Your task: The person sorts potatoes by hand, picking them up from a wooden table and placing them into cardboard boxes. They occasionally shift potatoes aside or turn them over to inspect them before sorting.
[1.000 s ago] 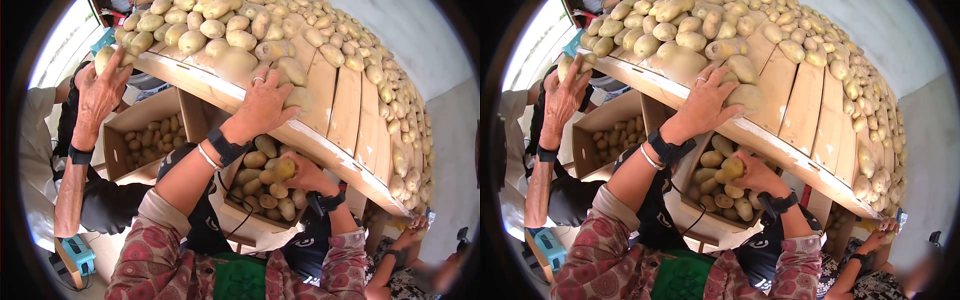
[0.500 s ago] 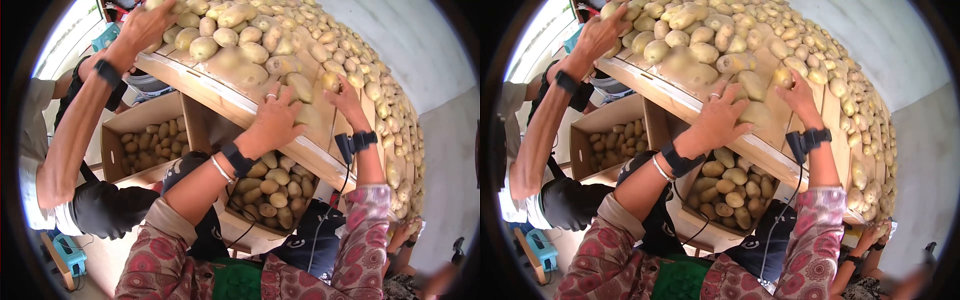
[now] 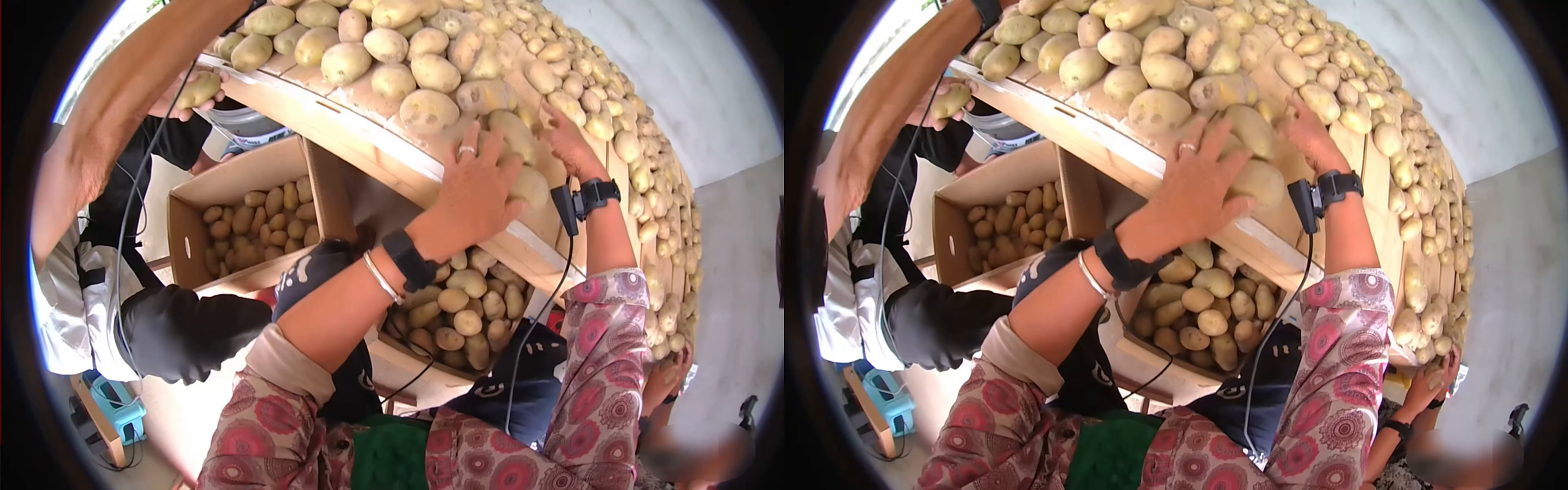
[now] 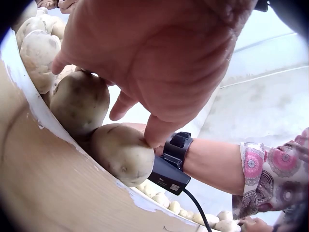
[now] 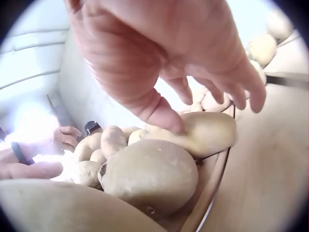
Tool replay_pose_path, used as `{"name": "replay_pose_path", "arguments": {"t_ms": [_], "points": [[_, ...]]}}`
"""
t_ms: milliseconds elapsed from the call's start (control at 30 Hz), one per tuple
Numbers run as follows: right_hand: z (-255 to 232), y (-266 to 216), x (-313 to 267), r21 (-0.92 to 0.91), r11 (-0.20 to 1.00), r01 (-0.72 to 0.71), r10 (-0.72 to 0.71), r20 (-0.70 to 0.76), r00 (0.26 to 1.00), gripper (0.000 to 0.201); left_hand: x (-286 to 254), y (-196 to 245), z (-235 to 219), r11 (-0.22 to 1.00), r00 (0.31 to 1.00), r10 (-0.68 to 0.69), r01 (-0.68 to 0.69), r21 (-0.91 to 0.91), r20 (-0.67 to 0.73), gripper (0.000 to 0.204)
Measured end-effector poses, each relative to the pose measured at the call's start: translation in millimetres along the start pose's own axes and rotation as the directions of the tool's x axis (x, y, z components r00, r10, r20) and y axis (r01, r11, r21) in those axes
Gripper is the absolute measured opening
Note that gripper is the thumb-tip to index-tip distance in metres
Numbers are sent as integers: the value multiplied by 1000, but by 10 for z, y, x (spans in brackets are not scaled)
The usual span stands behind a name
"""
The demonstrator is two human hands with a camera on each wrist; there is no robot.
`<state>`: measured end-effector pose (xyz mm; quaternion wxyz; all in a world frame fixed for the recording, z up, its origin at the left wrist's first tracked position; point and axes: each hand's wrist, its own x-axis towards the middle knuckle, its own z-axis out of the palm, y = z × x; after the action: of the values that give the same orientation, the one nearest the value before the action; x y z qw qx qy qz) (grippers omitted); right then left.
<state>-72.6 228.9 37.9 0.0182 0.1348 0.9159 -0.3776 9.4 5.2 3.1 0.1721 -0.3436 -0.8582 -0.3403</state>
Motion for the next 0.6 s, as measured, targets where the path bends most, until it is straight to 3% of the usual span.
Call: {"name": "replay_pose_path", "arguments": {"t_ms": [67, 100, 133, 167, 200, 233, 267, 333, 367, 400, 433, 467, 500, 533, 567, 600], "points": [[-152, 205, 112, -99, 989, 114, -120, -57, 991, 58, 20, -21, 34, 1000, 1000, -29, 29, 8, 6, 52], [-207, 280, 60, -117, 980, 161, -169, -58, 984, 53, 35, -55, 77, 999, 997, -21, 19, -33, -68, 51], [-176, 241, -212, 55, 978, 199, -192, -111, 975, 47, 19, -68, 134, 997, 990, -19, 8, -79, -142, 49], [-201, 107, -469, 211, 943, 256, -217, -192, 957, 41, 72, -97, 160, 995, 993, -31, 19, -100, -117, 49], [-233, 42, -725, 208, 951, 229, -192, -183, 964, 41, 126, -120, 154, 993, 974, 16, -42, -109, -227, 40], [-237, -11, -1010, 345, 908, 240, -217, -103, 971, 37, 99, -109, 119, 990, 941, 53, -95, -107, -335, 33], [-211, -27, -1282, 481, 842, 243, -258, -37, 966, 32, 59, -85, 33, 990, 946, 44, -85, -115, -322, 33], [-97, 42, -1784, 558, 820, 125, -260, 170, 950, 25, 81, -69, -153, 958, 959, 128, -185, -218, -251, 37], [9, 57, -2018, 524, 848, 78, -246, 259, 934, 24, 78, -77, -152, 958, 961, 126, -182, -221, -246, 37], [113, 130, -2153, 469, 883, -15, -196, 399, 896, 24, 77, -126, -116, 952, 920, 170, -245, -181, -353, 37], [224, 184, -2265, 401, 915, -46, -168, 482, 860, 24, 83, -159, -87, 943, 867, 216, -305, -134, -449, 37], [374, 369, -2301, 348, 934, -77, -118, 505, 855, 23, 140, -197, -64, 901, 771, 287, -418, -113, -568, 29], [547, 590, -2302, 294, 950, -104, -69, 523, 850, 22, 108, -136, -153, 901, 780, 290, -417, -117, -554, 29], [667, 788, -2303, 303, 946, -113, -66, 523, 850, 22, 57, -67, -282, 901, 874, 174, -327, -284, -453, 22], [759, 975, -2304, 112, 993, 48, -95, 465, 880, 22, 11, -31, -345, 876, 943, 65, -211, -434, -327, 18], [801, 1043, -2328, -96, 976, 195, -139, 412, 901, 22, -8, -35, -324, 875, 946, 69, -210, -437, -317, 18]]}}
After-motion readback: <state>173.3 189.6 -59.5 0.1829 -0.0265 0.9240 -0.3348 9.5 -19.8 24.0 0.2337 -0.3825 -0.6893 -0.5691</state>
